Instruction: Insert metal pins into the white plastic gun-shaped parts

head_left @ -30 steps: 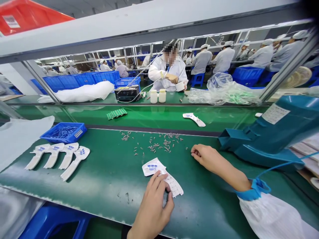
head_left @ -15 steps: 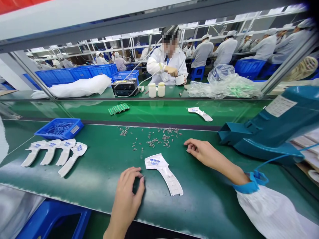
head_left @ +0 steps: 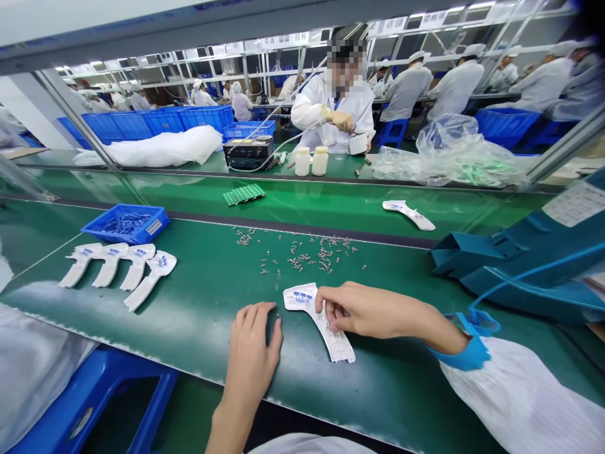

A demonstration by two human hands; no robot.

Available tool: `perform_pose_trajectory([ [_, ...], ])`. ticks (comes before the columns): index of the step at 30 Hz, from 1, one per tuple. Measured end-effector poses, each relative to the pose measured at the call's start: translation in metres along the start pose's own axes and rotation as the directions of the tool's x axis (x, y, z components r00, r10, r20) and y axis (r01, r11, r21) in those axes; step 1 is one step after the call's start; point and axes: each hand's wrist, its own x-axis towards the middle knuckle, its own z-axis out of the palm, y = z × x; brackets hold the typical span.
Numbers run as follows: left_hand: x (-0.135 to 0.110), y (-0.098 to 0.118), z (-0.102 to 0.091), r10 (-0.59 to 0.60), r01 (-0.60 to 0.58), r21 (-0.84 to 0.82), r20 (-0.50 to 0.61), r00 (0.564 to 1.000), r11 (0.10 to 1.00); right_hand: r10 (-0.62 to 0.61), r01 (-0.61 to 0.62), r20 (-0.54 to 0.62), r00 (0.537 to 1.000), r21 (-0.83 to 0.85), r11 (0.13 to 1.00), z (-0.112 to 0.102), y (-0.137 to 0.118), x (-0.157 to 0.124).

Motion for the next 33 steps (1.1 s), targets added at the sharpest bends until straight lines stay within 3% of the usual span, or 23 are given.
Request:
perform_pose_trajectory([
  [7, -0.023, 0.054, 0.032, 0.038, -0.037, -0.059, 0.012, 0.999, 0.998, 0.035, -0.001, 0.117, 0.993, -0.279, 0.96, -0.004, -0.008, 0.016],
  [13, -0.018, 0.043, 0.039, 0.132, -0.132, -0.013, 0.064, 0.989, 0.991, -0.016, 0.047, 0.085, 0.996, -0.382, 0.923, -0.007, -0.012, 0.019],
  [19, -0.017, 0.039, 0.036, 0.203, -0.205, 0.017, 0.1, 0.974, 0.979, 0.03, 0.001, 0.078, 0.997, -0.375, 0.927, -0.01, -0.013, 0.021],
  [25, -0.015, 0.04, 0.035, 0.199, -0.201, 0.018, 0.081, 0.977, 0.979, 0.013, 0.026, 0.118, 0.993, -0.329, 0.944, -0.011, -0.011, 0.02],
  [29, -0.016, 0.044, 0.031, 0.174, -0.176, 0.007, 0.114, 0.978, 0.984, 0.034, -0.001, 0.086, 0.996, -0.364, 0.931, -0.009, -0.01, 0.02],
  [33, -0.018, 0.048, 0.03, 0.149, -0.151, -0.001, 0.153, 0.977, 0.989, 0.046, -0.004, 0.127, 0.991, -0.316, 0.949, -0.011, -0.007, 0.019],
])
